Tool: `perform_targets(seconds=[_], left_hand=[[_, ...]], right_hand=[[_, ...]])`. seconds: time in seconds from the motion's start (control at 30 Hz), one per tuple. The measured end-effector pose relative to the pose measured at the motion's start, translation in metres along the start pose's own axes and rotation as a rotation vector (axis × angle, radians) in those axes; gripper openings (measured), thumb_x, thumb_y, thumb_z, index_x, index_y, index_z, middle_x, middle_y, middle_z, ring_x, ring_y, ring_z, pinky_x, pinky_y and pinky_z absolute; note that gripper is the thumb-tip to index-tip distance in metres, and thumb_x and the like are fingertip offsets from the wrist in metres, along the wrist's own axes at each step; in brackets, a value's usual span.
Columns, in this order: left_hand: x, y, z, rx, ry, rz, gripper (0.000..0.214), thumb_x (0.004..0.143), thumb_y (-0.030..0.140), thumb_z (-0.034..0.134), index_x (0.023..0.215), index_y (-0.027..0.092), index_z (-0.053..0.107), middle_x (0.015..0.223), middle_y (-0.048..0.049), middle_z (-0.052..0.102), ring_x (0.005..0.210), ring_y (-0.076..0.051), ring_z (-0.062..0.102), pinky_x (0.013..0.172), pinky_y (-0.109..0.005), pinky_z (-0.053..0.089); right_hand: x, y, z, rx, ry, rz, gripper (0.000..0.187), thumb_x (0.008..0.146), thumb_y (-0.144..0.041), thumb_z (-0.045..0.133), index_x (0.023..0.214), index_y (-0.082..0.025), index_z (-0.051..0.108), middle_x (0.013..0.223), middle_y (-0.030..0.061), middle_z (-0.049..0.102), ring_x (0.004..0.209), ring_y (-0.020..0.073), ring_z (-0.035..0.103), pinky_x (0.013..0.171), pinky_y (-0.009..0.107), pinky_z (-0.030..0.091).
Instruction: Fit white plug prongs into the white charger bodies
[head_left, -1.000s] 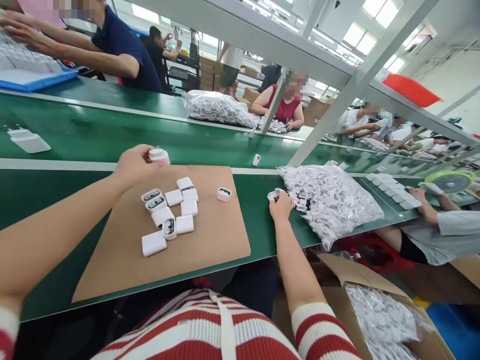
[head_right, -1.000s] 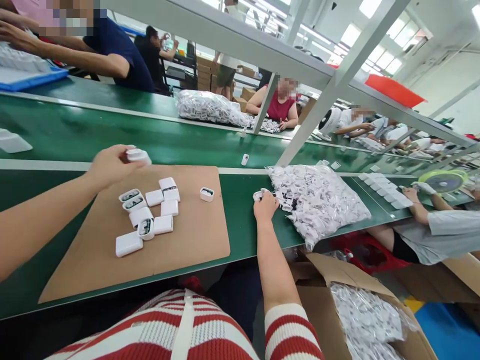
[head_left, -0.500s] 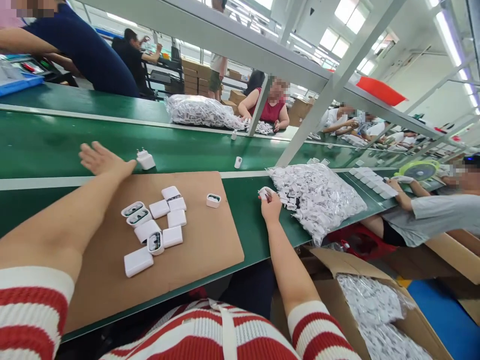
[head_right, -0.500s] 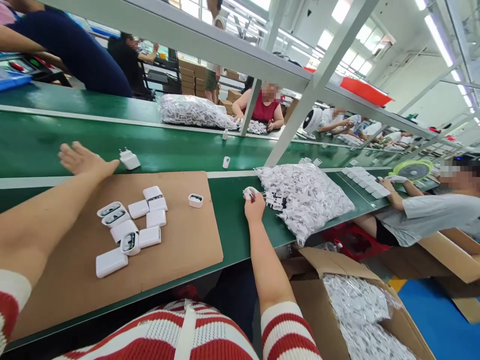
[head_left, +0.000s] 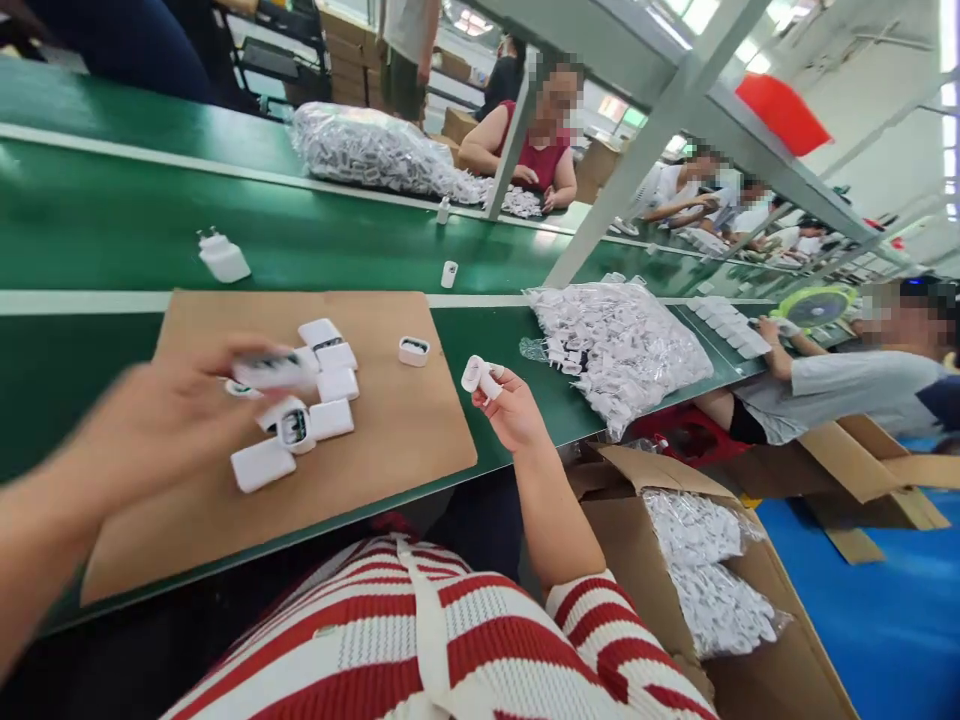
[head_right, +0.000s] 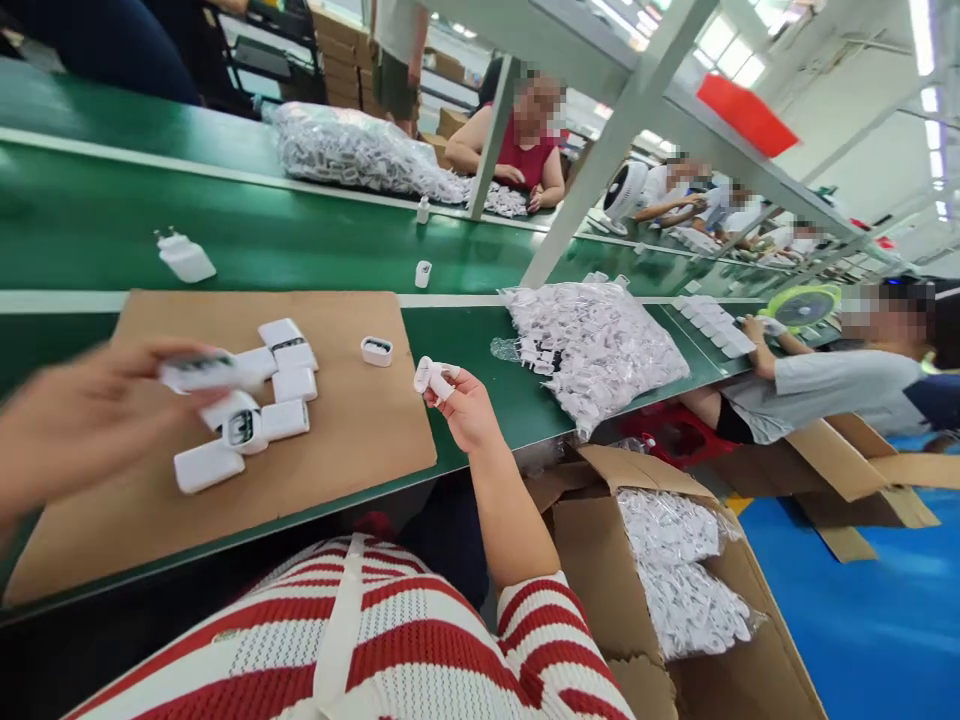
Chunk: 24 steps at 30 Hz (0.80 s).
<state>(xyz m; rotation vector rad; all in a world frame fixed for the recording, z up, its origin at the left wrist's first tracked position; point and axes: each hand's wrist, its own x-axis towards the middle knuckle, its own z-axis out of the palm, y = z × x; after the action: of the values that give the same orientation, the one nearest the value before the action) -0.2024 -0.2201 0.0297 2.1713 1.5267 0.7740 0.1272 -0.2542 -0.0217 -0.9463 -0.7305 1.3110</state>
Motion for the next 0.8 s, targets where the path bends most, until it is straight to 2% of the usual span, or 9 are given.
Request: perform_targets(seconds=[0.07, 0.13, 0.23, 0.3, 0.4, 0.47, 0.57, 0.63, 0.8], left_hand=[[-0.033, 0.006, 0.019, -0.147, -0.128, 0.101, 0.045, 0.091, 0.059, 0.06, 0.122, 0.026, 0.066, 0.115, -0.0009, 0.072, 0.104, -0.023, 0.066, 0.097, -0.036, 0.053], [-0.052, 0.017, 0.05, -0.268, -0.22, 0.182, 0.033, 0.096, 0.044, 0.057, 0.122, 0.025, 0.065, 0.121, -0.0036, 0.07, 0.11, -0.024, 0.064, 0.1, -0.037, 0.051], [-0.06, 0.029, 0.094, -0.312, -0.206, 0.187, 0.028, 0.099, 0.035, 0.052, 0.119, 0.021, 0.065, 0.117, -0.0075, 0.07, 0.109, -0.025, 0.063, 0.1, -0.041, 0.051], [-0.059, 0.03, 0.109, -0.341, -0.162, 0.159, 0.032, 0.097, 0.037, 0.055, 0.121, 0.019, 0.063, 0.117, -0.0095, 0.069, 0.109, -0.027, 0.062, 0.1, -0.043, 0.051], [-0.058, 0.026, 0.114, -0.38, -0.128, 0.095, 0.045, 0.092, 0.044, 0.064, 0.129, 0.019, 0.06, 0.122, -0.0104, 0.067, 0.112, -0.028, 0.06, 0.101, -0.044, 0.05], [-0.057, 0.022, 0.112, -0.398, -0.154, 0.088, 0.042, 0.092, 0.047, 0.064, 0.124, 0.02, 0.063, 0.12, -0.009, 0.068, 0.11, -0.028, 0.06, 0.101, -0.044, 0.049], [-0.056, 0.02, 0.111, -0.419, -0.178, 0.108, 0.035, 0.095, 0.048, 0.061, 0.115, 0.021, 0.068, 0.112, -0.0077, 0.07, 0.105, -0.027, 0.061, 0.099, -0.043, 0.048], [-0.055, 0.021, 0.111, -0.427, -0.163, 0.106, 0.035, 0.094, 0.048, 0.063, 0.114, 0.02, 0.068, 0.109, -0.0076, 0.07, 0.102, -0.026, 0.061, 0.096, -0.042, 0.049], [-0.055, 0.024, 0.111, -0.472, -0.144, 0.113, 0.033, 0.093, 0.048, 0.062, 0.106, 0.019, 0.069, 0.103, -0.0074, 0.071, 0.095, -0.025, 0.062, 0.089, -0.04, 0.049]], right_hand=[[-0.009, 0.004, 0.011, -0.07, -0.078, 0.045, 0.038, 0.064, -0.043, 0.091, 0.092, -0.023, 0.074, 0.081, 0.0004, 0.071, 0.068, 0.0126, 0.06, 0.063, 0.028, 0.05], [-0.016, 0.008, 0.02, -0.154, -0.139, 0.058, 0.039, 0.066, -0.045, 0.09, 0.094, -0.023, 0.075, 0.084, 0.0018, 0.072, 0.071, 0.0143, 0.061, 0.064, 0.029, 0.05], [-0.026, 0.013, 0.029, -0.287, -0.195, 0.05, 0.041, 0.068, -0.047, 0.088, 0.099, -0.023, 0.076, 0.082, 0.0019, 0.071, 0.068, 0.0142, 0.059, 0.063, 0.03, 0.049], [-0.032, 0.015, 0.03, -0.368, -0.224, 0.044, 0.041, 0.071, -0.048, 0.086, 0.101, -0.023, 0.075, 0.081, 0.0012, 0.069, 0.066, 0.0139, 0.059, 0.061, 0.029, 0.049], [-0.044, 0.015, 0.03, -0.55, -0.251, -0.074, 0.028, 0.08, -0.045, 0.078, 0.1, -0.025, 0.075, 0.093, 0.0027, 0.069, 0.077, 0.0162, 0.063, 0.066, 0.031, 0.052], [-0.053, 0.012, 0.031, -0.774, -0.281, -0.218, 0.018, 0.089, -0.037, 0.07, 0.102, -0.026, 0.075, 0.101, 0.004, 0.068, 0.09, 0.0187, 0.063, 0.077, 0.033, 0.053], [-0.059, 0.009, 0.037, -1.134, -0.375, -0.397, 0.022, 0.095, -0.021, 0.057, 0.109, -0.026, 0.073, 0.103, 0.0063, 0.064, 0.1, 0.0217, 0.059, 0.089, 0.036, 0.05], [-0.059, 0.009, 0.044, -1.319, -0.448, -0.457, 0.025, 0.092, -0.013, 0.053, 0.108, -0.022, 0.07, 0.101, 0.0077, 0.061, 0.099, 0.0228, 0.057, 0.087, 0.037, 0.049], [-0.053, 0.012, 0.061, -1.637, -0.588, -0.585, 0.019, 0.085, -0.005, 0.049, 0.089, -0.019, 0.062, 0.093, 0.008, 0.054, 0.085, 0.023, 0.049, 0.074, 0.034, 0.043]])
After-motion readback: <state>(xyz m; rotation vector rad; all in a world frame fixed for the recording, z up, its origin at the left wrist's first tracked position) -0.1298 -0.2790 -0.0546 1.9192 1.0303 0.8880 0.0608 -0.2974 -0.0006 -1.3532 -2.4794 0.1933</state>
